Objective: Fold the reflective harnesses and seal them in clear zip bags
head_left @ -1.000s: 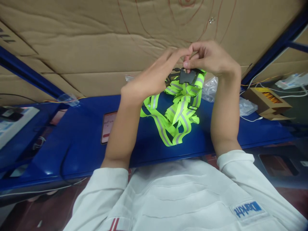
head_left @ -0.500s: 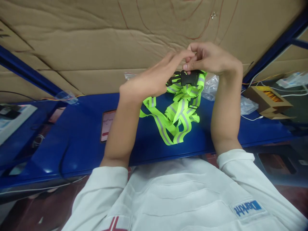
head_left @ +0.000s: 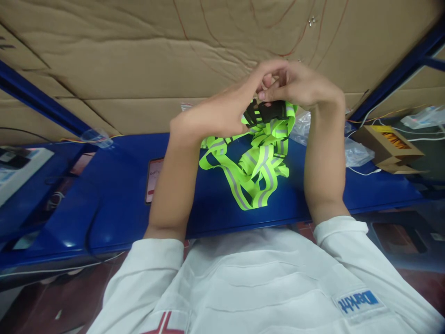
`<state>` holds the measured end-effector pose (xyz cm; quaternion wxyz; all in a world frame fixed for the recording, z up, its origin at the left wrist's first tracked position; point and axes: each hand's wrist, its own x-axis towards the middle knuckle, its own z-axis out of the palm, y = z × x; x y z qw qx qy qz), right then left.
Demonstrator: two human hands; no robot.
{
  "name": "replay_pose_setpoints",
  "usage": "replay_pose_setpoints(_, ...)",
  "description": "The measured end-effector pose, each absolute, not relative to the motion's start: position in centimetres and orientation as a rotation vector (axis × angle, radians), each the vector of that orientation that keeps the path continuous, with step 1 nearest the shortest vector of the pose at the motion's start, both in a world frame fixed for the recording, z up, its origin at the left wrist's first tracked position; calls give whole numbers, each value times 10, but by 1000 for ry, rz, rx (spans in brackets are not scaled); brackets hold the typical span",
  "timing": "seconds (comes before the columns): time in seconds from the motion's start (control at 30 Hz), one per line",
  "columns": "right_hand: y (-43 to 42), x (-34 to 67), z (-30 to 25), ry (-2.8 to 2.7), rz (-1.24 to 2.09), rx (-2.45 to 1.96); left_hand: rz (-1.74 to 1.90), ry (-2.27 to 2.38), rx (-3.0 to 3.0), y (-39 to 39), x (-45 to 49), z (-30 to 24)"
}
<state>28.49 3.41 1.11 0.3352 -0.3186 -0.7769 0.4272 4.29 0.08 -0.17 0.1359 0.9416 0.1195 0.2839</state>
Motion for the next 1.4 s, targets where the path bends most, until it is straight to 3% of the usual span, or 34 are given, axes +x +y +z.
replay_pose_setpoints(0.53,34,251,1,-1799,1152,-804,1034,544,1930,-10,36,7)
replay_pose_setpoints(0.8,25,266,16,-1761,1177,-675,988,543,2224,-9,8,17)
replay_pose_setpoints(0.93,8,283,24,-1794,1257,-596,1085,678,2056,3,-14,11)
replay_pose_setpoints(1.2,-10,282,25,-1765,1397,-472,1171,328,2094,18,11,0)
replay_pose_setpoints(1.4,-14,257,33,-1397,1434,-510,1054,280,1725,18,34,-17)
